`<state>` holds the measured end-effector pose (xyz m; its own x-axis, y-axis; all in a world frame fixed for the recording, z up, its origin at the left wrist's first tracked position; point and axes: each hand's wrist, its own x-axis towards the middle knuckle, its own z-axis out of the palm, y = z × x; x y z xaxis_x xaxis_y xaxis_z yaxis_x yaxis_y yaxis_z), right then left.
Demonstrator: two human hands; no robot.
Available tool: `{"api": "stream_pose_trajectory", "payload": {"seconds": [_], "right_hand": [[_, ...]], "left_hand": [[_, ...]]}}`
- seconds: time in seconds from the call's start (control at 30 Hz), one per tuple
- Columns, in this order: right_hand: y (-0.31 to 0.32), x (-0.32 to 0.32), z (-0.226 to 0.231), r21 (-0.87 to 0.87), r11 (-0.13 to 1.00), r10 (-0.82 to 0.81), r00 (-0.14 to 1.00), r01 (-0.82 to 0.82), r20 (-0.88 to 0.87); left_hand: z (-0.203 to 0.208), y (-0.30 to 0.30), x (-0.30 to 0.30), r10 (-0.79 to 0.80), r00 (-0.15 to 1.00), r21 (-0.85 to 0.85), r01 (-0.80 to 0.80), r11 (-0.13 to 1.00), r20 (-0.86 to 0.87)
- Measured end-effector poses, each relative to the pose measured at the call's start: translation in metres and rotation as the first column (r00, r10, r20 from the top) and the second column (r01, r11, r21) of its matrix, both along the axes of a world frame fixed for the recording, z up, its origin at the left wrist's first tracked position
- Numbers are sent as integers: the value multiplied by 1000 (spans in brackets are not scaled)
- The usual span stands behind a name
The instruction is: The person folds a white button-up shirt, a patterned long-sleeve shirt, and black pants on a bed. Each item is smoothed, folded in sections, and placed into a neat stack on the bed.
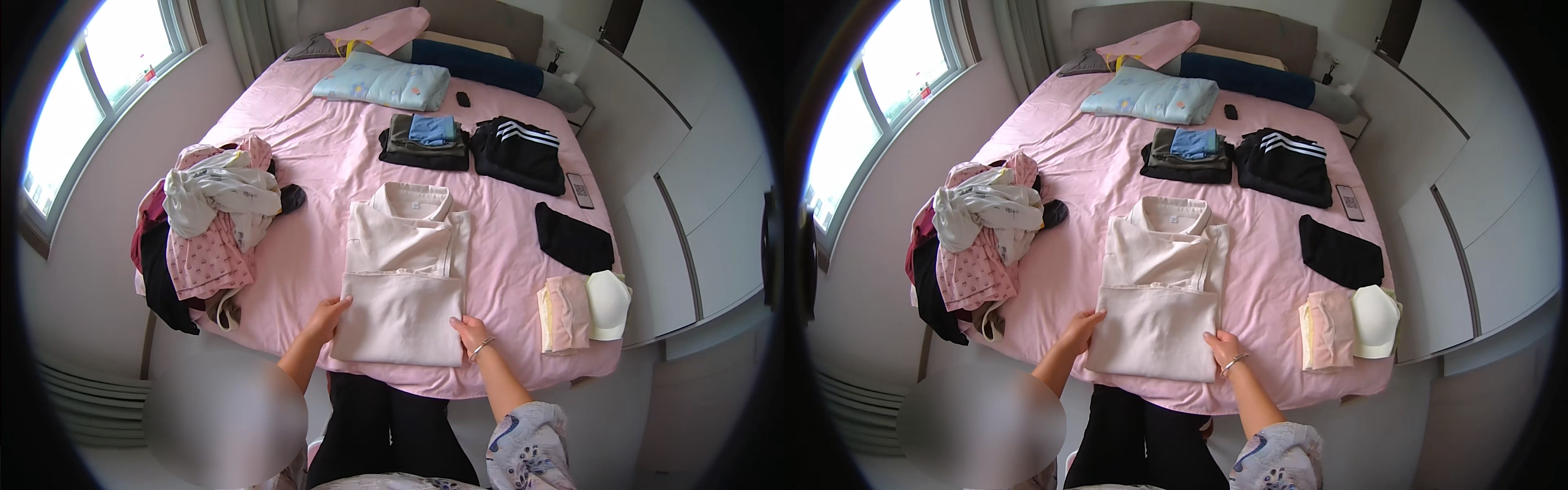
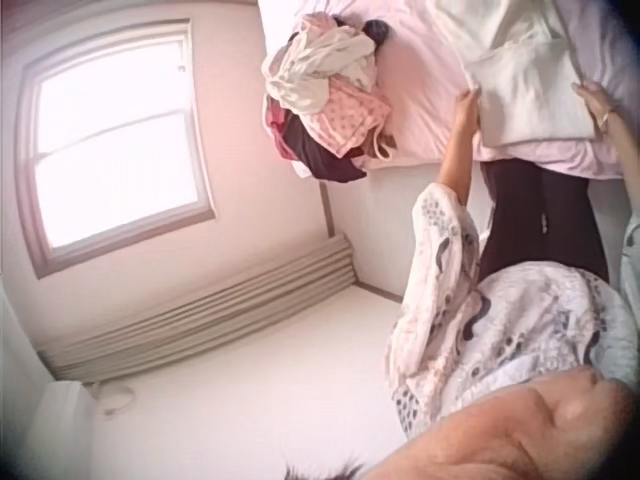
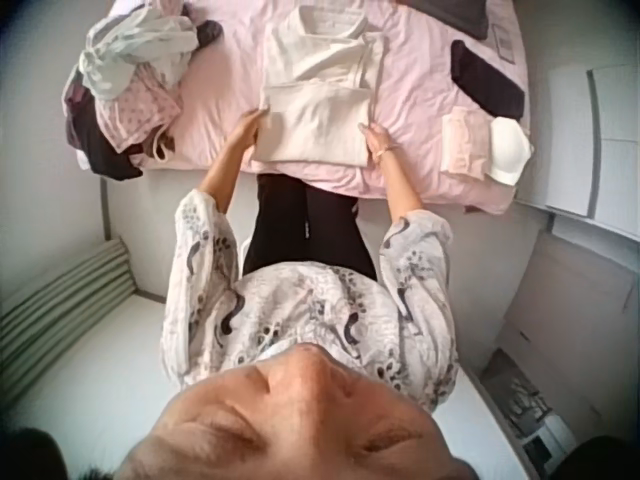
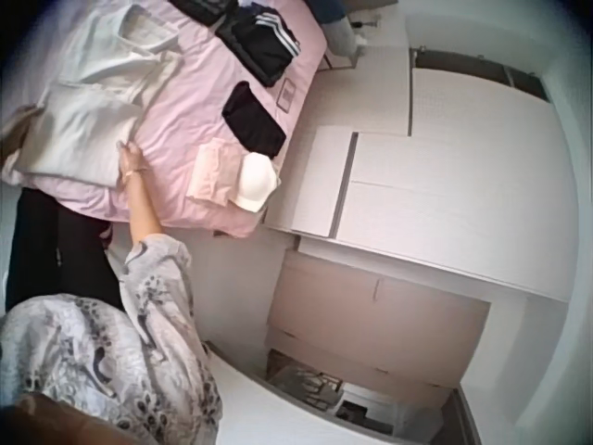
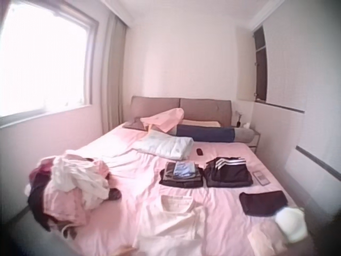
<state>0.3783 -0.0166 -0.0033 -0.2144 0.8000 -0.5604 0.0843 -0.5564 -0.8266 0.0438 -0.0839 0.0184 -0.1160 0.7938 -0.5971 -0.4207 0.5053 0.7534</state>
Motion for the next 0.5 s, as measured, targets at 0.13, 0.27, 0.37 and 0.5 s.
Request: {"api": "stream_pose_trajectory", "payload": {"seconds": [0.13,0.27,0.37,0.5], "right_hand": [[0,6,-16,130,987,66,970,-98,235],[-1,11,-27,271,959,-7,955,-77,296],[-9,15,-36,374,928,-84,979,9,185],[-27,30,1,252,967,-72,979,23,189]], "left_hand": [[-10,8,4,-4,970,58,18,998,-244],[-8,4,7,26,962,105,3,994,-273],[-14,-9,0,75,931,148,-23,989,-357],[-3,-44,-15,126,664,313,170,935,-737]]}}
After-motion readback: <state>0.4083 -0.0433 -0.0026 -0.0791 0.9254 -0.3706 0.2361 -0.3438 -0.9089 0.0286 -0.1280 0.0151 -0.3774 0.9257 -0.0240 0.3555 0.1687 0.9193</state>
